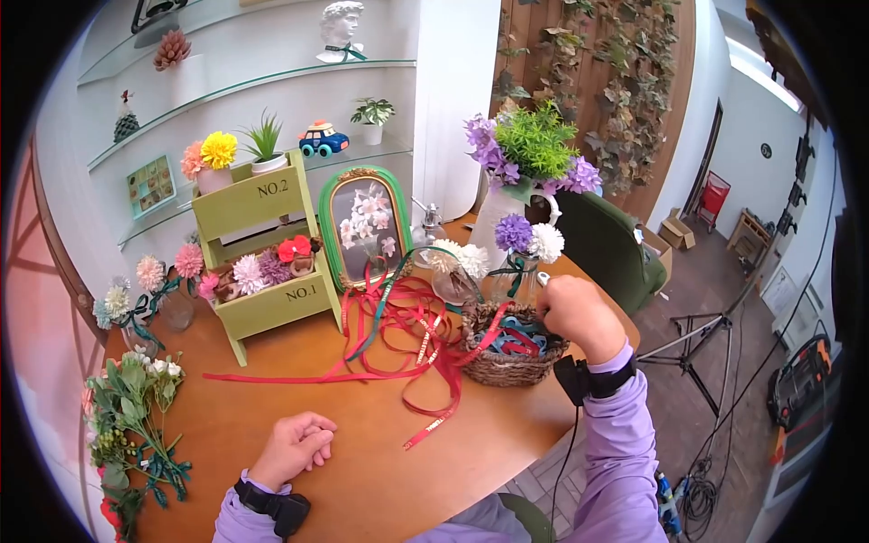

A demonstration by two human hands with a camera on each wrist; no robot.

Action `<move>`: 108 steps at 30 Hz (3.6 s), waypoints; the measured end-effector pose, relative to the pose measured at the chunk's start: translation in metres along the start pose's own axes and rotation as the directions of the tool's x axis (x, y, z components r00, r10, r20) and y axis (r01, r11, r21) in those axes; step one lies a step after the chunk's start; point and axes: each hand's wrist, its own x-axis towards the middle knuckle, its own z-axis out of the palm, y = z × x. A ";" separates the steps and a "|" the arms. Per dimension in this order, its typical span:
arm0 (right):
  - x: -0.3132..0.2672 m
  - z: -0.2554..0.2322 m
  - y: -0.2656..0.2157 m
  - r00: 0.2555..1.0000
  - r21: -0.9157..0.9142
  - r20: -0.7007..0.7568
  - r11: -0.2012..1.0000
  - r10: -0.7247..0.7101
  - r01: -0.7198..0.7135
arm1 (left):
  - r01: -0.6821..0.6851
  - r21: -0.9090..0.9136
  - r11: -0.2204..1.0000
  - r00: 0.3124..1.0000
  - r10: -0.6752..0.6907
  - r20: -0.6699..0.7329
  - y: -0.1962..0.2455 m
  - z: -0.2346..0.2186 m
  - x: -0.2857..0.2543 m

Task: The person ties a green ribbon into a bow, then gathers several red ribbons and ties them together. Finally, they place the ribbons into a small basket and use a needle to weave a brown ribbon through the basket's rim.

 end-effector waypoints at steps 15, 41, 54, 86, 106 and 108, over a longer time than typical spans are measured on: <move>-0.009 0.001 -0.031 0.934 0.127 -0.287 0.958 -0.212 0.256 | 0.006 0.023 1.000 1.000 -0.006 -0.007 0.001 -0.002 -0.002; 0.040 0.079 -0.228 0.788 0.921 -0.078 0.258 -0.611 0.291 | -0.176 0.017 0.984 0.899 0.168 -0.405 0.016 -0.063 -0.033; 0.071 0.070 -0.148 0.804 0.920 0.275 0.388 -0.527 -0.061 | -0.415 -0.645 0.642 0.847 0.014 -0.531 -0.026 -0.157 -0.052; 0.002 0.080 -0.285 0.586 0.963 0.110 0.232 -0.803 0.137 | 0.085 -0.170 0.982 0.983 -0.055 0.178 0.005 -0.074 -0.049; 0.033 0.091 -0.251 0.767 0.972 0.223 0.193 -0.602 -0.131 | -0.079 -0.400 0.913 0.990 0.026 -0.136 -0.034 -0.126 -0.036; 0.025 0.084 -0.257 0.745 0.980 0.190 0.083 -0.639 -0.179 | 0.015 -0.421 0.907 0.990 0.046 0.134 -0.029 -0.109 -0.035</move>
